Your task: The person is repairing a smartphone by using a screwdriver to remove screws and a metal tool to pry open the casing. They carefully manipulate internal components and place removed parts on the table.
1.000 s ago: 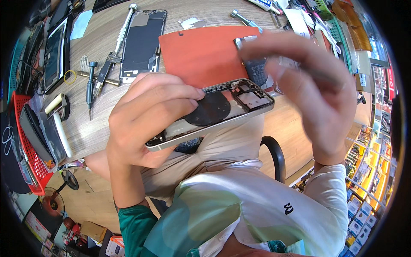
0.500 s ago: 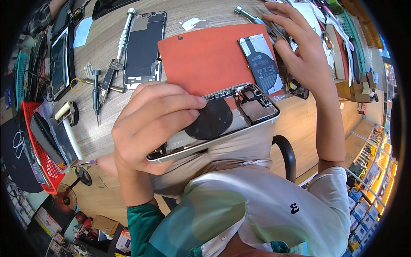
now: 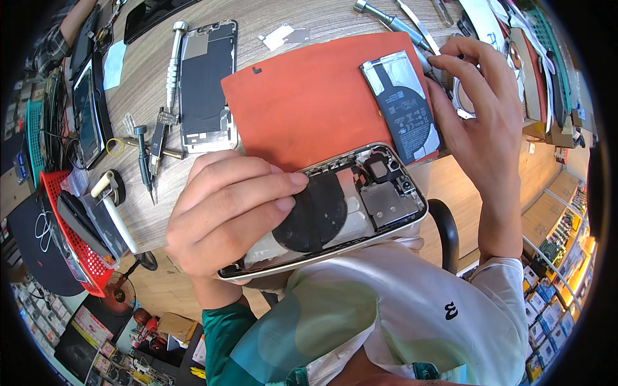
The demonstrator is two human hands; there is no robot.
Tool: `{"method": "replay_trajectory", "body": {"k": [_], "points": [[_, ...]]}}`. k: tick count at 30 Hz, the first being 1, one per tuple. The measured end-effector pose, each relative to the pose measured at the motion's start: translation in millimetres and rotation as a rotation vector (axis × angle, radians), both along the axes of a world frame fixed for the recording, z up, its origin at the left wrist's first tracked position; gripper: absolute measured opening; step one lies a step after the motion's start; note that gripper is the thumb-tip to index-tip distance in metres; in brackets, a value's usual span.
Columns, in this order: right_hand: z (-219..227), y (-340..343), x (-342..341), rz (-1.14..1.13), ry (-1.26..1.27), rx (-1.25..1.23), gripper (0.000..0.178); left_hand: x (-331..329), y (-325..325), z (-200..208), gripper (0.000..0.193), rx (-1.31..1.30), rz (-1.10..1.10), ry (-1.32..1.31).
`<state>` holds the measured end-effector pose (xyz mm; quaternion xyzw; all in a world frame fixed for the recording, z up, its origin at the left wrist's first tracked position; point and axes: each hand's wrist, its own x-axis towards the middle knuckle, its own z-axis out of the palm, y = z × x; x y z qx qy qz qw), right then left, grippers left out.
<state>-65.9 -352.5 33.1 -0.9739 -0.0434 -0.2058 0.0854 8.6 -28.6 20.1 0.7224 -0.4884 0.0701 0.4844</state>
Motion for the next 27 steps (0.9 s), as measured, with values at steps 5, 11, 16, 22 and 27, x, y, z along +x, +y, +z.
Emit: {"method": "replay_trajectory", "body": {"k": [5, 11, 16, 22, 27], "points": [[-13, 0, 5, 0.004, -0.106, 0.020, 0.025, -4, 1, -4, 0.039, -0.014, 0.036, -0.007], [-6, 3, 2, -0.100, -0.133, 0.124, 0.025, -7, -6, 6, 0.017, -0.001, 0.062, 0.035], [11, 4, -6, -0.070, -0.158, 0.347, 0.024, -12, -11, 7, 0.020, -0.027, 0.084, 0.010], [26, 5, -9, 0.029, -0.229, 0.485, 0.024, -6, 0, 5, 0.038, 0.006, -0.012, -0.009], [28, 7, -11, 0.058, -0.265, 0.437, 0.025, -7, -5, 12, 0.027, 0.014, 0.016, -0.042]]}}
